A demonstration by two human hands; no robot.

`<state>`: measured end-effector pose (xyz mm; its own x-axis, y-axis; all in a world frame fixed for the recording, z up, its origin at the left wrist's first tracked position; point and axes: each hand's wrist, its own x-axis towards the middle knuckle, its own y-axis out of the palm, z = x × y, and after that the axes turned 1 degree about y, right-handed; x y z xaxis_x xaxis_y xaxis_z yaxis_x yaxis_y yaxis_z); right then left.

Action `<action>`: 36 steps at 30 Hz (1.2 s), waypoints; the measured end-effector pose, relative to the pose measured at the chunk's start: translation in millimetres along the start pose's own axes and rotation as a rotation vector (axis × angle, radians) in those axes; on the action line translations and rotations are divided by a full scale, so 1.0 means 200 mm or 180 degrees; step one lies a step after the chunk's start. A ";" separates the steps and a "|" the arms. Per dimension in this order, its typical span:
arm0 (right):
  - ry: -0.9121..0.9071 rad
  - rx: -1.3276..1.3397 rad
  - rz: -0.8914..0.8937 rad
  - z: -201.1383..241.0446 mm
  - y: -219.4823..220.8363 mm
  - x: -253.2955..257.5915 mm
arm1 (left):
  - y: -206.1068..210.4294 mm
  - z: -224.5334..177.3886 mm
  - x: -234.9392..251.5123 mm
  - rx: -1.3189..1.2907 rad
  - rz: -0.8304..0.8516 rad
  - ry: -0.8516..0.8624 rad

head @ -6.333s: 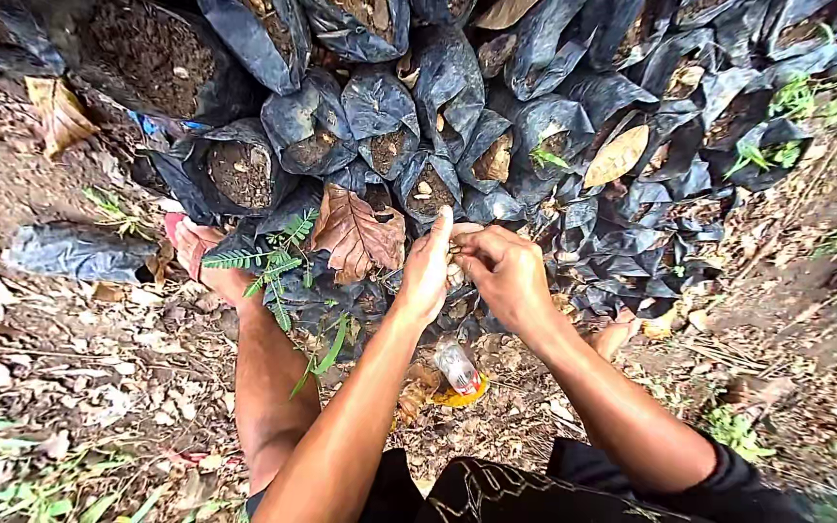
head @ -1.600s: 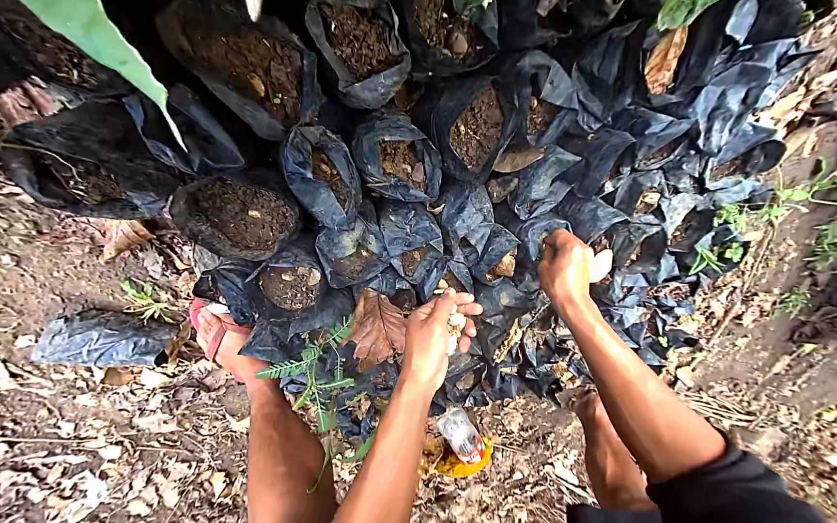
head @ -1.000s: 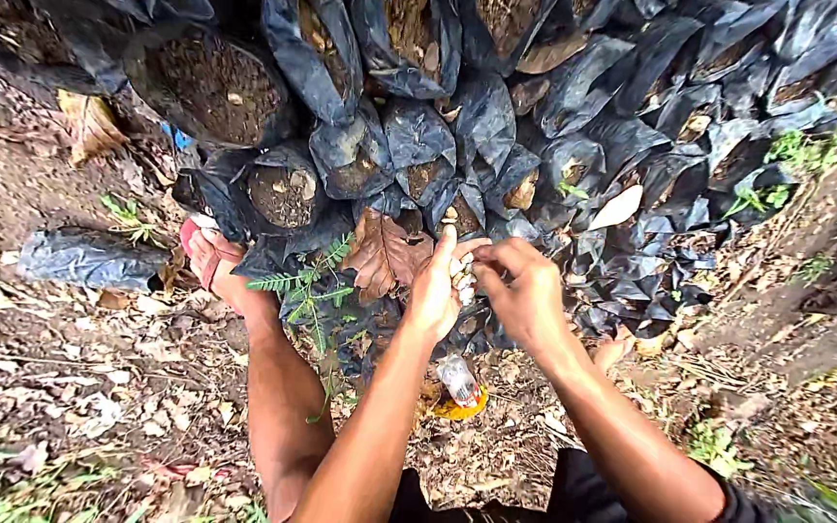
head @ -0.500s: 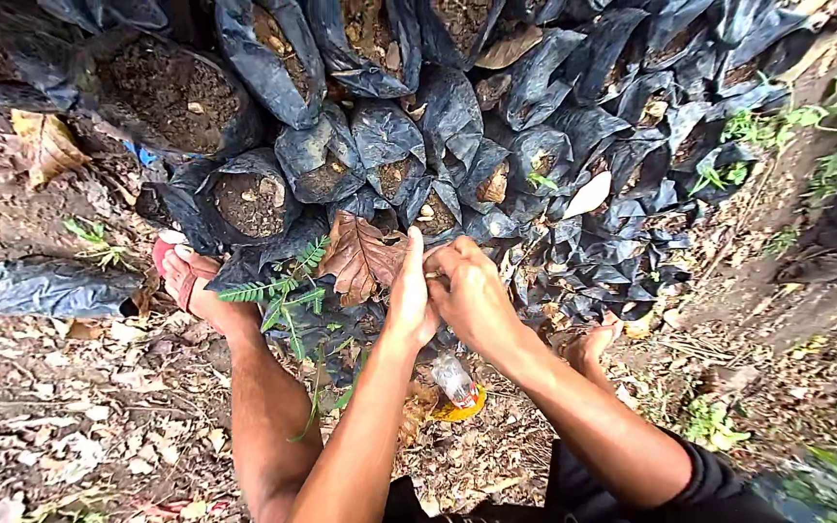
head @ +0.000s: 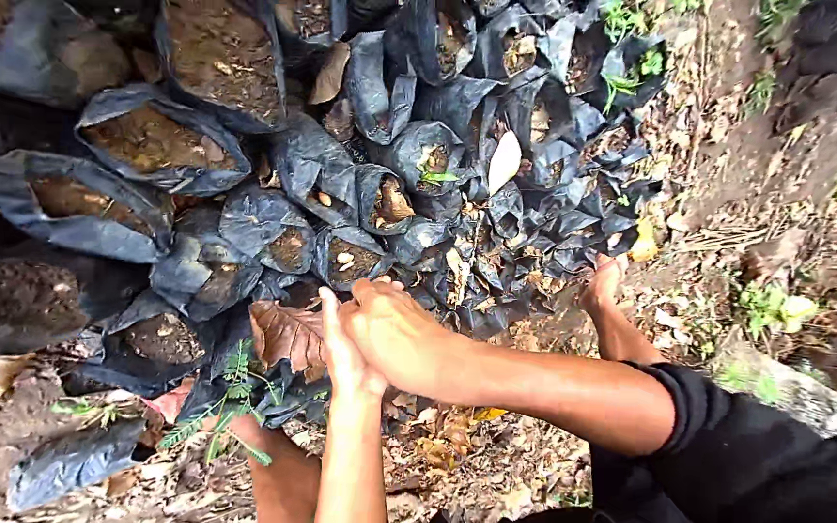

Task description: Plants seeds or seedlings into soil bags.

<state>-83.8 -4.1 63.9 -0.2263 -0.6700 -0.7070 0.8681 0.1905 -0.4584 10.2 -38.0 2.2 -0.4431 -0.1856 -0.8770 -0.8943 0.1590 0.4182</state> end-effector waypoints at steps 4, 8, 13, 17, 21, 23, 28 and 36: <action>-0.0257 0.0132 -0.0417 -0.05 0.01 -0.02 | 0.05 -0.02 -0.02 -0.0158 -0.0245 0.0184; -0.0162 0.0161 -0.0311 -0.14 0.02 -0.01 | 0.06 -0.01 0.00 0.0003 -0.0267 0.0082; -0.0226 0.0405 -0.0426 -0.19 0.02 0.00 | 0.02 0.00 0.00 0.0033 -0.0016 -0.0079; -0.0165 0.0174 -0.0572 -0.17 0.06 0.01 | 0.02 0.00 0.00 0.0105 -0.0079 0.0041; -0.0082 0.0212 -0.0617 -0.15 0.05 0.03 | 0.02 -0.01 0.01 0.0209 -0.0071 0.0036; -0.0125 0.0538 -0.0645 -0.17 0.02 0.04 | 0.01 -0.02 0.01 0.0144 -0.0076 -0.0033; 0.0431 0.1524 -0.0695 -0.23 -0.11 0.04 | 0.00 -0.03 0.03 0.0168 0.0058 -0.0273; 0.1060 0.0535 -0.1187 -0.47 -0.17 0.34 | 0.01 -0.03 0.03 0.0291 0.0044 -0.0297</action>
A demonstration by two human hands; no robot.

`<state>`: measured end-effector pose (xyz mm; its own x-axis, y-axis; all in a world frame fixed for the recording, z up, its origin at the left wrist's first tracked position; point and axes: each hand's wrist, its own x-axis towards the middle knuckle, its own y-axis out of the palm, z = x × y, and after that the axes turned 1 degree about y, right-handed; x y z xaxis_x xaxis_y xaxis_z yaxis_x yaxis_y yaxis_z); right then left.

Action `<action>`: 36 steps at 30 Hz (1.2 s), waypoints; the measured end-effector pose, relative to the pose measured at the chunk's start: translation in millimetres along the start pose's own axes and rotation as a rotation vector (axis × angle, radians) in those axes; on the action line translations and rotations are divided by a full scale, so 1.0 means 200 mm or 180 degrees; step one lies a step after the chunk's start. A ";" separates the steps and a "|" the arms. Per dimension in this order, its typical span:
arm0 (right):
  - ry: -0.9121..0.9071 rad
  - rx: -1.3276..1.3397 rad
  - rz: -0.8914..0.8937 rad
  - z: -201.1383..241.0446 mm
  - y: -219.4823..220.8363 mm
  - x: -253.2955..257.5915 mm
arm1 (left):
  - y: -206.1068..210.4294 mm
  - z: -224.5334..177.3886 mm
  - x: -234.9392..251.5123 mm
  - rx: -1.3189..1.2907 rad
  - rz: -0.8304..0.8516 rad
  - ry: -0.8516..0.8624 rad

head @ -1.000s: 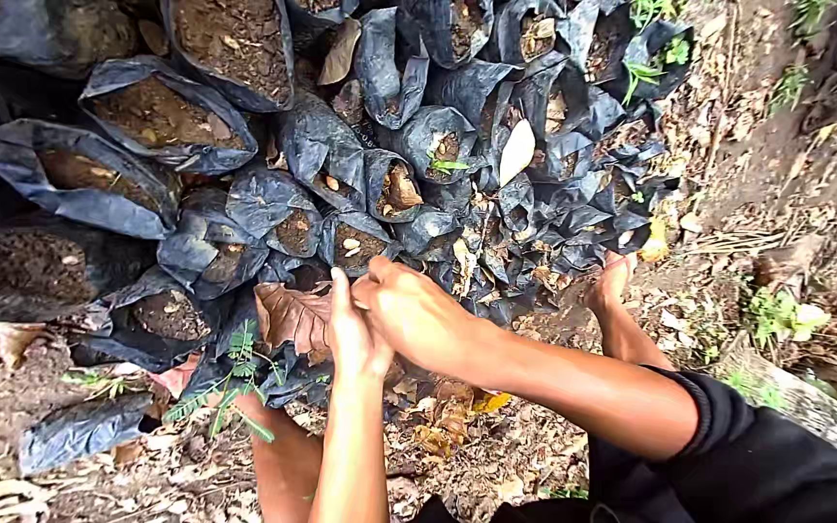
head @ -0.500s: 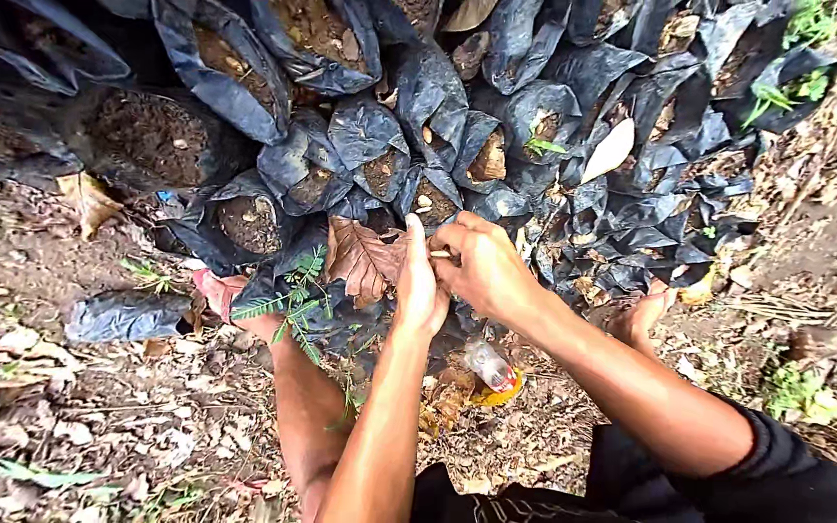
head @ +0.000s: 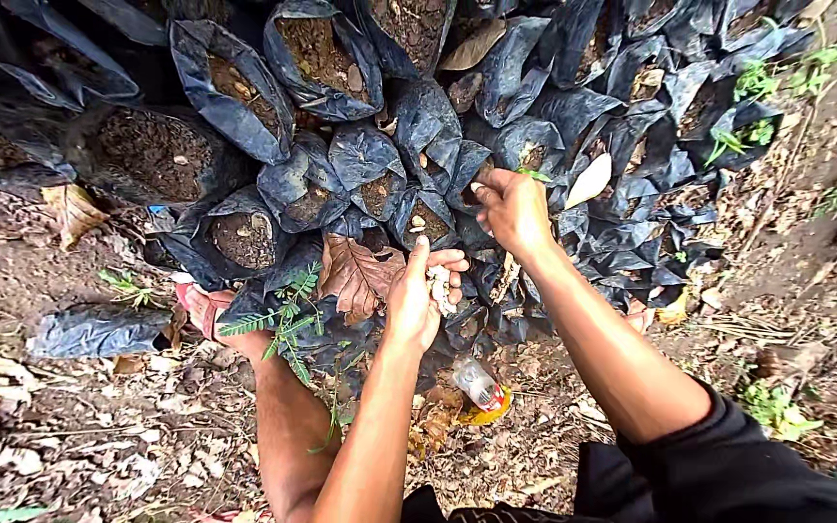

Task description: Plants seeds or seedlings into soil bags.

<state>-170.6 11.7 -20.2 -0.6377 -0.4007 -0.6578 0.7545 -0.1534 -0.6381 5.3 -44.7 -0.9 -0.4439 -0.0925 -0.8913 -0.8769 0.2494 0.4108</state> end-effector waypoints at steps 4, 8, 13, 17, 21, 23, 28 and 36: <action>0.0063 -0.0406 -0.0158 0.05 0.05 0.06 | 0.00 -0.01 0.00 -0.0022 0.0052 -0.0007; 0.0370 0.0032 -0.0342 0.05 0.09 0.07 | 0.00 -0.02 0.00 -0.0081 0.0091 0.0008; 0.0572 0.0396 -0.0770 0.08 0.15 0.08 | 0.00 -0.04 -0.01 -0.0128 0.0105 0.0018; 0.0883 0.0444 -0.1099 0.17 0.21 0.09 | 0.02 -0.06 -0.01 -0.0141 0.0057 -0.0009; 0.1223 0.0633 -0.1487 0.24 0.30 0.11 | 0.01 -0.08 0.00 -0.0161 0.0002 0.0032; 0.1154 0.0713 -0.1414 0.22 0.29 0.10 | -0.01 -0.09 0.00 -0.0256 -0.0059 0.0054; 0.0220 0.0245 -0.0327 0.11 0.09 -0.13 | -0.03 -0.12 -0.02 -0.0491 -0.0058 0.0020; -0.0601 -0.0224 0.0202 0.18 0.11 -0.61 | -0.03 -0.05 -0.06 -0.0012 -0.0094 -0.0050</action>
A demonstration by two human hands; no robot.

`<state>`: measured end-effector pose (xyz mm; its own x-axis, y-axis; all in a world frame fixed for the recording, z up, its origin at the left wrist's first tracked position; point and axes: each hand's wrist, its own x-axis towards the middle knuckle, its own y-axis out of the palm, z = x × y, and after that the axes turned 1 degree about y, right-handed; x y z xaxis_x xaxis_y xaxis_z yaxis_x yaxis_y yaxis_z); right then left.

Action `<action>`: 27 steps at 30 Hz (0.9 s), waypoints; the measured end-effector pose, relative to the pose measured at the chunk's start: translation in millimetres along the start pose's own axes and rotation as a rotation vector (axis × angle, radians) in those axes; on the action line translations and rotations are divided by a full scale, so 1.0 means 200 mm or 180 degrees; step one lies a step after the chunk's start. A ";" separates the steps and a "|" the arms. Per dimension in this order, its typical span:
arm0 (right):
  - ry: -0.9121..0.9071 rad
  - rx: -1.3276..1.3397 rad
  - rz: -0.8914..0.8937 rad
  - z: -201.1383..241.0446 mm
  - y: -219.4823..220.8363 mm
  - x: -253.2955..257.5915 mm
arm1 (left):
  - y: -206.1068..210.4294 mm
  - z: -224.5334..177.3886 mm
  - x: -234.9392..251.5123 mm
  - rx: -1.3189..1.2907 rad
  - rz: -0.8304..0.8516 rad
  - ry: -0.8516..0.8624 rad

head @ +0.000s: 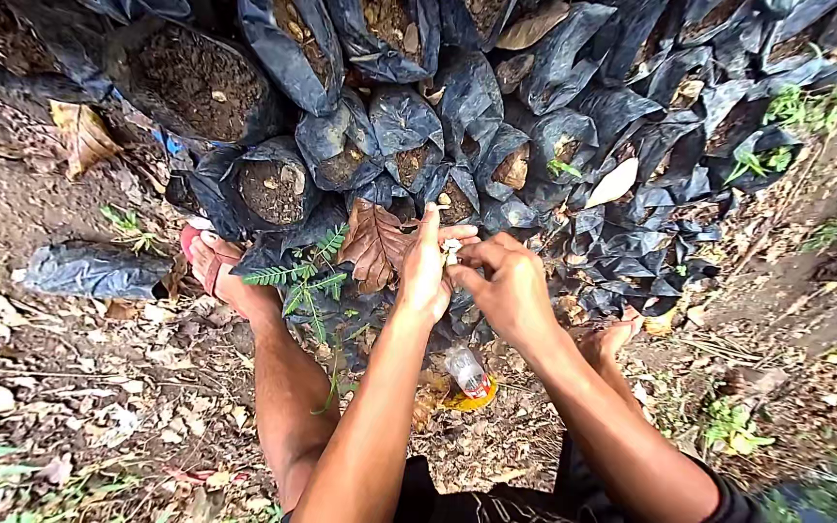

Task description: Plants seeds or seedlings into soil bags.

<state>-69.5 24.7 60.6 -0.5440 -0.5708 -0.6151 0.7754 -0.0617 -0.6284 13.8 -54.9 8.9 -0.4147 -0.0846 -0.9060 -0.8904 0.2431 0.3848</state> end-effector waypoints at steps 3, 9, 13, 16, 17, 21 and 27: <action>0.0110 -0.0294 0.0323 0.02 0.04 0.00 | 0.01 0.01 -0.01 0.0314 -0.0118 -0.0116; -0.0154 -0.0488 0.0517 0.04 0.02 0.02 | 0.02 0.01 -0.03 0.0391 -0.0356 -0.0140; -0.0205 -0.0607 0.0664 0.05 0.04 0.02 | 0.00 0.02 -0.02 0.0610 -0.0434 -0.0157; -0.0137 -0.0589 0.0763 0.06 0.02 0.04 | 0.01 0.02 -0.02 0.0611 -0.0414 -0.0125; -0.0186 -0.0501 0.0718 0.05 0.01 0.04 | 0.01 0.01 -0.03 0.0582 -0.0386 -0.0093; -0.0098 0.0531 0.0773 -0.01 -0.06 0.07 | 0.01 -0.01 -0.05 0.0507 -0.0404 0.0066; 0.0362 0.1860 0.0936 -0.10 -0.11 0.13 | 0.01 -0.03 -0.03 0.0222 -0.0448 0.0034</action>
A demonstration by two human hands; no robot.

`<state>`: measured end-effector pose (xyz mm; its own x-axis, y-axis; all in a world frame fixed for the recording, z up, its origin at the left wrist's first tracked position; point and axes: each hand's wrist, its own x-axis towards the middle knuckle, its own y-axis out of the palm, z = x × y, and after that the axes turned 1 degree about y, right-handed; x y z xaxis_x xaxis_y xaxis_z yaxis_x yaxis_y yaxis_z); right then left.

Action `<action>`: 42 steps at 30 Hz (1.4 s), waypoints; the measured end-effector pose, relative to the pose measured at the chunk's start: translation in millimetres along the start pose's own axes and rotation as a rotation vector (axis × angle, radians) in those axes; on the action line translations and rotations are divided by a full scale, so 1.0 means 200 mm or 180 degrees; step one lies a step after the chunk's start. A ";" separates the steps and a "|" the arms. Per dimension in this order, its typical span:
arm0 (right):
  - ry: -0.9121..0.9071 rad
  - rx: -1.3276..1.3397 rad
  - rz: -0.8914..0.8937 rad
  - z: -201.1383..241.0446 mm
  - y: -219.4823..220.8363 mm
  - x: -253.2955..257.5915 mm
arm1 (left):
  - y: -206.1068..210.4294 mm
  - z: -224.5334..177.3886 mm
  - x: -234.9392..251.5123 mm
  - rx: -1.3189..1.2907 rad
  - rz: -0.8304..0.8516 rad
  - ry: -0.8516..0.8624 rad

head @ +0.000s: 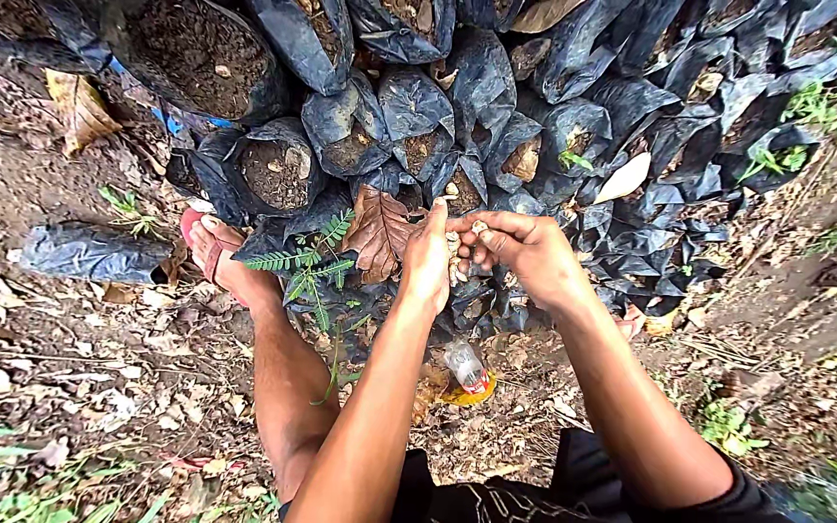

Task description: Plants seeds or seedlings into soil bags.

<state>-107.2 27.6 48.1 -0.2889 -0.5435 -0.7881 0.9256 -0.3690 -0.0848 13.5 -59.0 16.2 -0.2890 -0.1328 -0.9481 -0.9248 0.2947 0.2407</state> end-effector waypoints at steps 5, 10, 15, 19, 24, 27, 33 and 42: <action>0.0197 0.0022 -0.0456 -0.07 -0.02 0.19 | 0.00 -0.01 0.06 -0.0034 -0.0082 -0.0047; 0.0313 -0.1477 -0.0942 -0.11 0.01 0.34 | 0.00 -0.02 0.05 -0.0091 -0.0206 -0.0074; 0.0022 -0.2536 -0.1196 -0.12 0.09 0.41 | 0.00 -0.04 0.05 -0.0144 -0.0181 -0.0065; 0.0092 -0.2769 -0.1218 -0.09 0.14 0.45 | 0.00 -0.06 0.05 -0.0107 -0.0188 -0.0044; -0.0369 -0.2822 -0.1286 -0.19 0.14 0.46 | 0.01 -0.10 0.05 -0.0130 -0.0135 0.0007; -0.0447 -0.2573 -0.0736 -0.18 0.03 0.44 | -0.02 -0.11 0.03 -0.0159 -0.0083 0.0125; -0.0247 -0.1603 -0.0782 -0.24 -0.04 0.43 | -0.02 -0.09 0.00 -0.0292 -0.0029 0.0095; -0.0693 -0.2191 -0.1289 -0.25 0.06 0.44 | -0.05 -0.15 0.02 -0.0269 -0.0085 0.0038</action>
<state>-108.7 12.5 -53.8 -0.6077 -0.6276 -0.4866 0.6620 -0.0619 -0.7469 14.7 -90.4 15.5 -0.2664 -0.1510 -0.9520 -0.9496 0.2100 0.2325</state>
